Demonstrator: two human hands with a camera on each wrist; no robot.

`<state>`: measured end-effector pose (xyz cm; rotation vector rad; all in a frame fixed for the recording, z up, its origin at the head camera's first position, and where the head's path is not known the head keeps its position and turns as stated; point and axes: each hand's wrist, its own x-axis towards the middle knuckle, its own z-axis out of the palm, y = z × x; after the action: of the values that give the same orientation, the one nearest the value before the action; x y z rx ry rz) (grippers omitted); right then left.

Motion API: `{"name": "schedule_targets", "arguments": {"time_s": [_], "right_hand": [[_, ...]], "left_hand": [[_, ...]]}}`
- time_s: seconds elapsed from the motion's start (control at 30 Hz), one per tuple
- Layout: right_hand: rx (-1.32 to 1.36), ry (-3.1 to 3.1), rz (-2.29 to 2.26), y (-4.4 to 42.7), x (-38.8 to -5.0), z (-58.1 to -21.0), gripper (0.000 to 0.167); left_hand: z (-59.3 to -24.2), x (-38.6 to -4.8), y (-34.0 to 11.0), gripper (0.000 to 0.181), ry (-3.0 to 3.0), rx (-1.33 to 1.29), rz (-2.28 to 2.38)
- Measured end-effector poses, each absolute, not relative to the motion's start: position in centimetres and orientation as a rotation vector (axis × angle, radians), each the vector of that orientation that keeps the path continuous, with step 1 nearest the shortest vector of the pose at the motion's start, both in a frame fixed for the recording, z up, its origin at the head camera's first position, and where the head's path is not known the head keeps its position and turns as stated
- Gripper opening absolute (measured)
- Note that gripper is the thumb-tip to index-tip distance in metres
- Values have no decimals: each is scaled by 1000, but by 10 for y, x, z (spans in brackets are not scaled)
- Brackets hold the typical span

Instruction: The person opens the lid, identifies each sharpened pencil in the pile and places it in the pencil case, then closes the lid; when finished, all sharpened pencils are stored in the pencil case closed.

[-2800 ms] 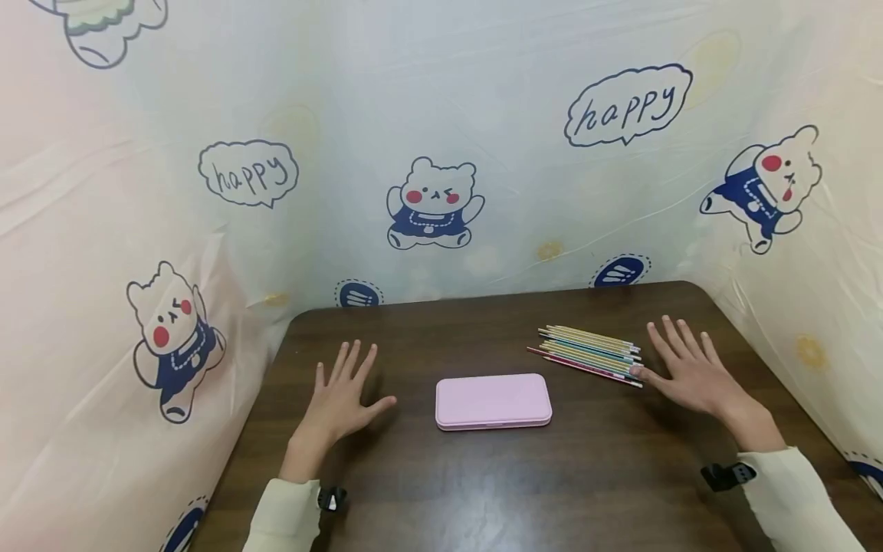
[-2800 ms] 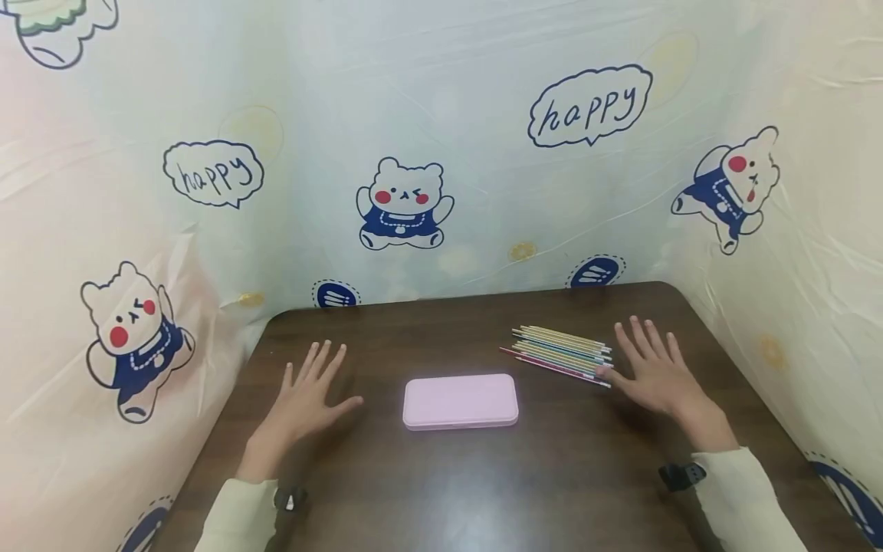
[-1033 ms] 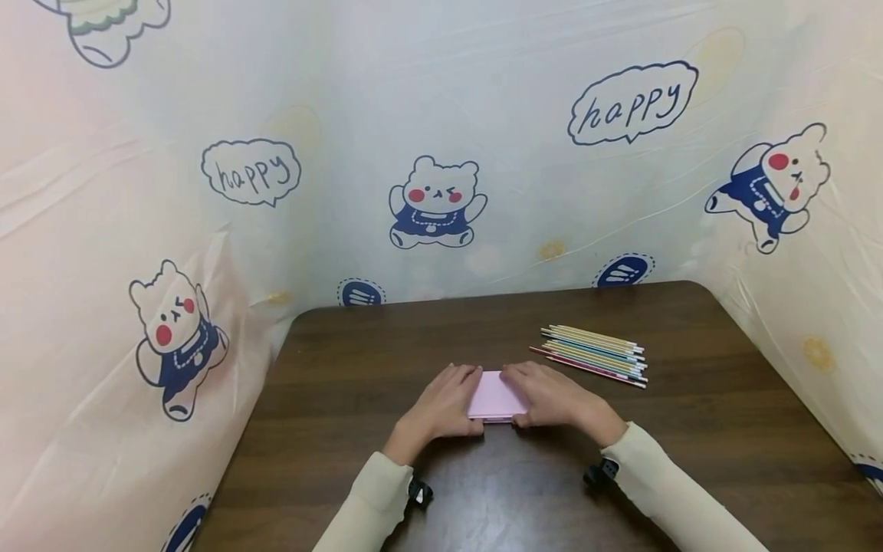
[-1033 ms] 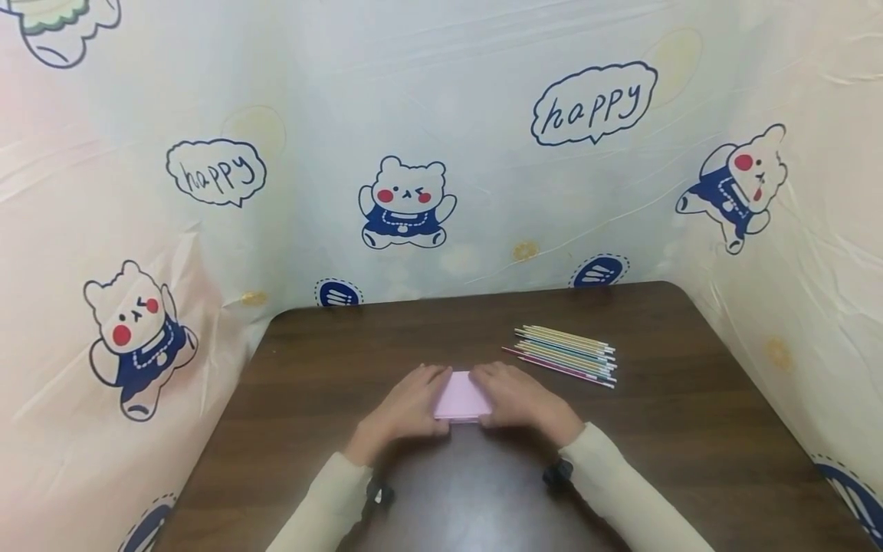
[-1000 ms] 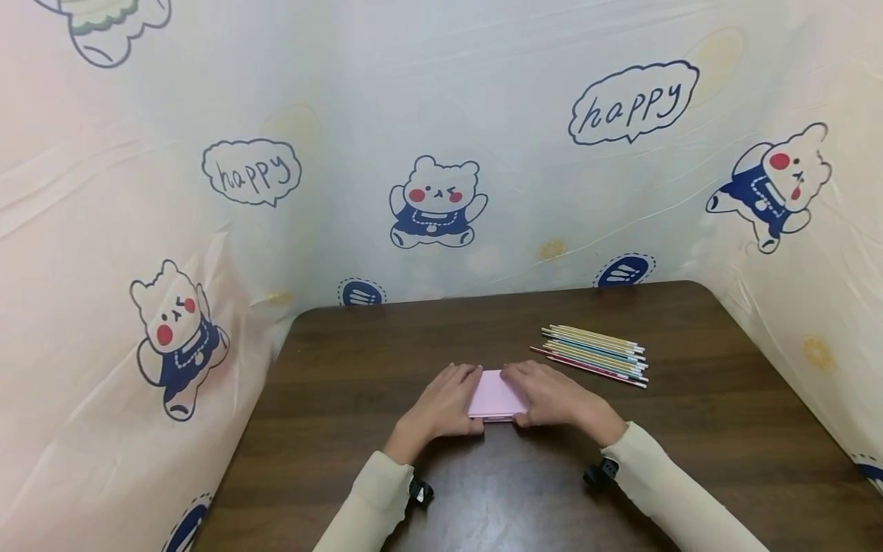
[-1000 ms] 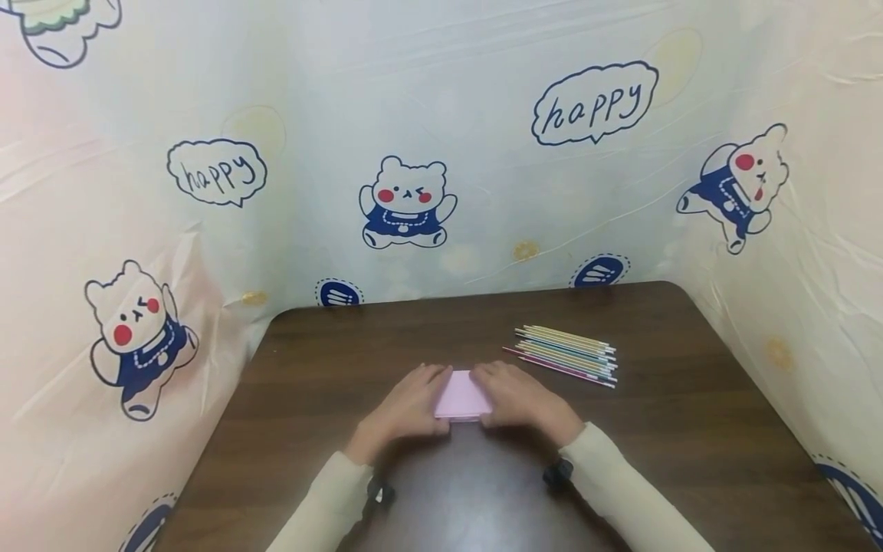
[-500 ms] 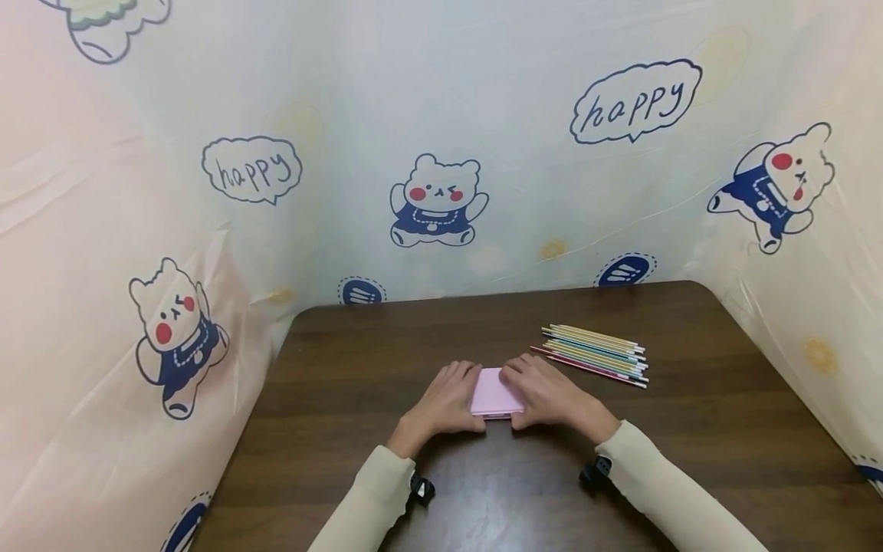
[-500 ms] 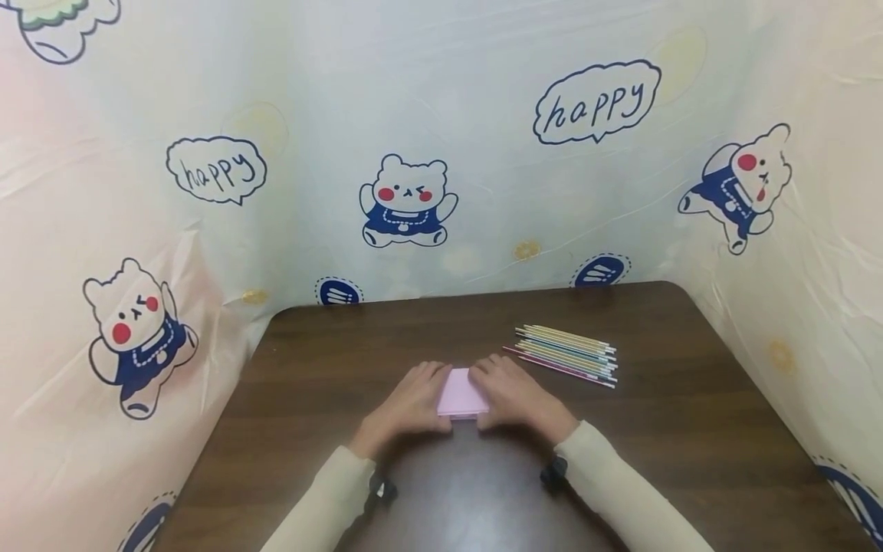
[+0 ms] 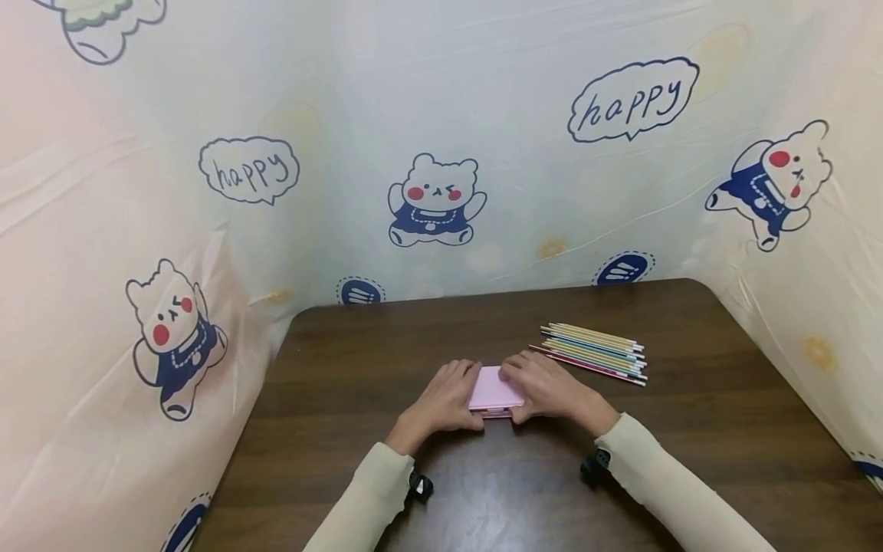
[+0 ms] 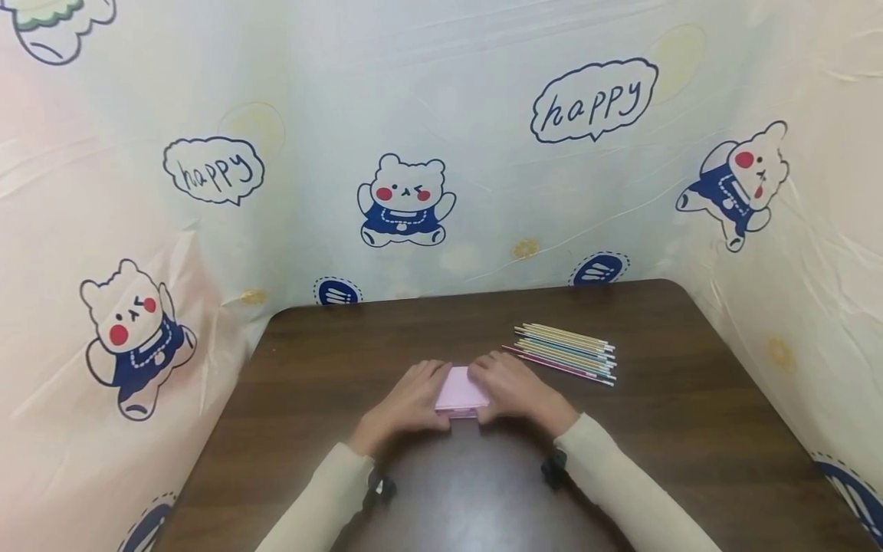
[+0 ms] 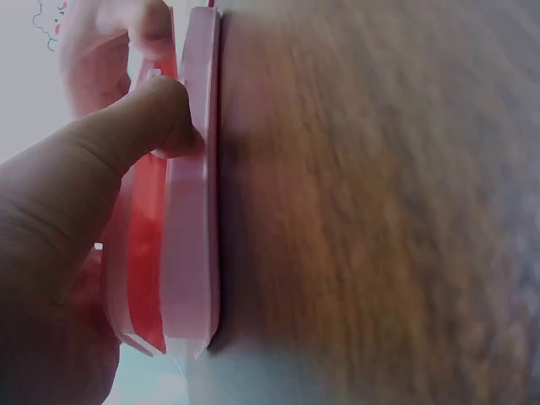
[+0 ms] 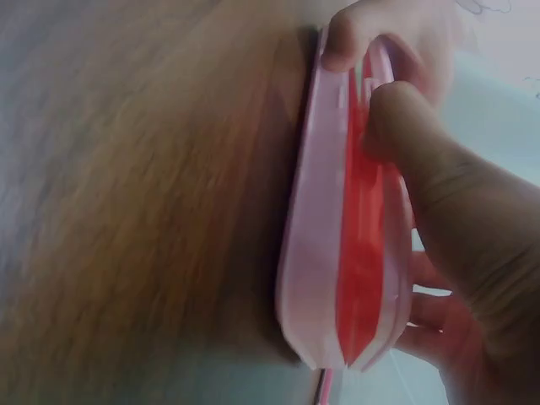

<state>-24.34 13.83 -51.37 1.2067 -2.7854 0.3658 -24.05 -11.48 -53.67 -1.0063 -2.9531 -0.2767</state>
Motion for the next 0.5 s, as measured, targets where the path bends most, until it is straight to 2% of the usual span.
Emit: {"name": "schedule_targets", "arguments": {"time_s": [0.33, 0.5], "right_hand": [[1203, -2866, 483, 142, -250, -504, 64], [1160, -2844, 621, 148, -248, -500, 51]], "left_hand": [[-537, -239, -134, 105, -3017, -897, -432], [-539, -234, -155, 115, -3053, -733, -770]]}}
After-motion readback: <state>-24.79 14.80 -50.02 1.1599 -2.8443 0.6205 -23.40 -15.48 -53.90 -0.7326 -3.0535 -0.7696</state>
